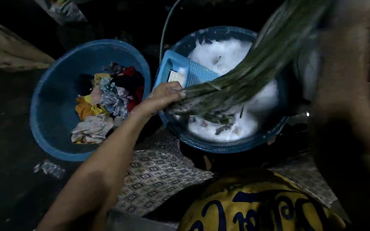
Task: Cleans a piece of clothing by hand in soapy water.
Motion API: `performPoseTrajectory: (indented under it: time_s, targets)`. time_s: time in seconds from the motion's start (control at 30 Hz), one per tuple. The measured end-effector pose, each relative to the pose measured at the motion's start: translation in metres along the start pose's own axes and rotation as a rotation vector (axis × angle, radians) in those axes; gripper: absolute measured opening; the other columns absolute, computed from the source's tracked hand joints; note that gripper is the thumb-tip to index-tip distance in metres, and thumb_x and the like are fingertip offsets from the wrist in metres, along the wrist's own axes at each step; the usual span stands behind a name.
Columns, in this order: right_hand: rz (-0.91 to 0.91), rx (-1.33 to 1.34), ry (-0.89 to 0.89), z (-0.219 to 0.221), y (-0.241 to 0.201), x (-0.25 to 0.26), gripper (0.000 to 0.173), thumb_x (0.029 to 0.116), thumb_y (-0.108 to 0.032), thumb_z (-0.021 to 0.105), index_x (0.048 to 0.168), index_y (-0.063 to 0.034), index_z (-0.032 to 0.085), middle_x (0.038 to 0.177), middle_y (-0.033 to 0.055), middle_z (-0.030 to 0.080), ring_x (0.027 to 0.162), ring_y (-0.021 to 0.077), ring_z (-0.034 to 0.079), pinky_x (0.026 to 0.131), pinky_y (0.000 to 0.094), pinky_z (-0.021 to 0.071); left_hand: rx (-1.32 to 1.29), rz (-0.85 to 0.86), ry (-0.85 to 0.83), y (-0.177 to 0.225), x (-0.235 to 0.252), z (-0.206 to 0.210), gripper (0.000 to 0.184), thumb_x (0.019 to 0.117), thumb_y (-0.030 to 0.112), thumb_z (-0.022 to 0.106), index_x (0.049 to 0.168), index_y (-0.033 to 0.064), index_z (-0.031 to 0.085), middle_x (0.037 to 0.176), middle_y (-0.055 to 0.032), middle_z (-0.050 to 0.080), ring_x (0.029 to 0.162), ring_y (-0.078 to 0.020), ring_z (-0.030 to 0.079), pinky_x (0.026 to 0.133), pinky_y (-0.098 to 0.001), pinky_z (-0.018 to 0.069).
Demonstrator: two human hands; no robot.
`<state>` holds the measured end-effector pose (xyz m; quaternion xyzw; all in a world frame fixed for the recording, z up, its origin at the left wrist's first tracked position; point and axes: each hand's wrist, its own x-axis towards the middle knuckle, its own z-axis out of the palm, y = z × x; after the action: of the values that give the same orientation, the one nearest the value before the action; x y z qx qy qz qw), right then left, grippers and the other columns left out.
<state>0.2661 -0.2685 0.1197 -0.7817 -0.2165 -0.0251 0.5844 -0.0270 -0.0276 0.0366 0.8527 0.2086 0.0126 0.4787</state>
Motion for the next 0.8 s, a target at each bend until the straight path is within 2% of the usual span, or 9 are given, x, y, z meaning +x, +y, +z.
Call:
performPoseTrajectory:
  time_s: [0.07,0.2,0.37,0.43,0.5,0.57,0.6,0.67,0.8]
  targets:
    - [0.066,-0.312,-0.28,0.032,0.093,0.022,0.037,0.1038,-0.011,0.05,0.136,0.007,0.056,0.131,0.0271,0.061,0.119,0.0335,0.062,0.103,0.0474,0.0489,0.106,-0.165,0.131,-0.014,0.005,-0.003,0.032,0.0964,0.02,0.069,0.114,-0.0035,0.057,0.095,-0.0193,0.062,0.085,-0.0289,0.061,0.078,-0.0508,0.0532]
    - [0.391,-0.49,-0.442,0.091,0.22,-0.041,0.041,0.0984,-0.01,0.062,0.136,0.0027,0.056,0.133,0.0328,0.059,0.122,0.0501,0.058,0.1,0.0666,0.0472,0.511,-0.229,0.159,-0.015,0.016,0.013,0.043,0.0984,0.01,0.066,0.137,-0.001,0.053,0.124,-0.0304,0.06,0.112,-0.0479,0.062,0.095,-0.0651,0.0495]
    - [0.282,-0.501,-0.477,0.11,0.27,-0.121,0.05,0.1075,-0.009,0.045,0.151,0.0133,0.034,0.154,0.0356,0.039,0.146,0.0455,0.038,0.123,0.0501,0.0295,0.791,0.13,-0.157,-0.03,0.013,0.086,0.038,0.0926,0.033,0.075,0.122,0.009,0.069,0.121,-0.0197,0.064,0.118,-0.0402,0.06,0.095,-0.0589,0.0522]
    - [0.418,-0.482,-0.59,0.093,0.233,-0.124,0.044,0.1102,-0.013,0.044,0.145,0.0137,0.044,0.149,0.0333,0.047,0.142,0.0406,0.045,0.12,0.0465,0.0326,0.893,0.058,-0.335,-0.04,0.017,0.113,0.055,0.0918,0.043,0.073,0.134,0.0092,0.062,0.135,-0.0192,0.058,0.131,-0.0416,0.051,0.103,-0.0616,0.0445]
    - [0.612,-0.627,-0.933,0.075,0.175,-0.1,0.046,0.1137,-0.017,0.033,0.153,0.0064,0.037,0.159,0.0232,0.039,0.149,0.0285,0.038,0.122,0.0384,0.0286,0.962,0.012,-0.378,-0.044,0.026,0.123,0.056,0.0965,0.038,0.068,0.141,0.0064,0.055,0.141,-0.0212,0.054,0.134,-0.0441,0.047,0.106,-0.0617,0.04]
    - [0.292,-0.682,-0.77,0.071,0.212,-0.116,0.044,0.1137,-0.02,0.031,0.14,0.0076,0.053,0.14,0.0235,0.059,0.131,0.0249,0.057,0.112,0.0285,0.0409,0.999,0.029,-0.284,-0.049,0.038,0.125,0.048,0.0982,0.025,0.065,0.139,0.0028,0.055,0.138,-0.0241,0.056,0.13,-0.0458,0.05,0.102,-0.0604,0.0427]
    - [0.005,-0.632,-0.445,0.081,0.265,-0.136,0.044,0.1109,-0.022,0.038,0.118,0.0087,0.068,0.112,0.0242,0.071,0.106,0.0261,0.07,0.097,0.0262,0.0513,1.02,0.036,-0.233,-0.051,0.041,0.125,0.044,0.0974,0.02,0.064,0.136,0.0003,0.056,0.134,-0.0253,0.057,0.127,-0.046,0.052,0.1,-0.0597,0.0442]
    - [0.444,-0.559,-0.776,0.076,0.266,-0.106,0.042,0.1124,-0.019,0.038,0.141,0.0079,0.052,0.144,0.0253,0.056,0.135,0.0304,0.054,0.116,0.0395,0.0394,1.047,0.001,-0.223,-0.041,0.042,0.125,0.036,0.0987,0.012,0.059,0.13,-0.005,0.057,0.13,-0.0277,0.057,0.126,-0.0472,0.053,0.1,-0.0595,0.0444]
    - [0.467,-0.498,-0.782,0.078,0.292,-0.103,0.043,0.1121,-0.014,0.038,0.146,0.0103,0.046,0.151,0.0282,0.048,0.143,0.0345,0.045,0.121,0.0413,0.0325,0.643,-0.28,-0.195,0.0,0.043,0.108,0.028,0.1011,0.015,0.058,0.121,-0.0029,0.067,0.123,-0.0252,0.065,0.121,-0.0428,0.059,0.101,-0.0604,0.0465]
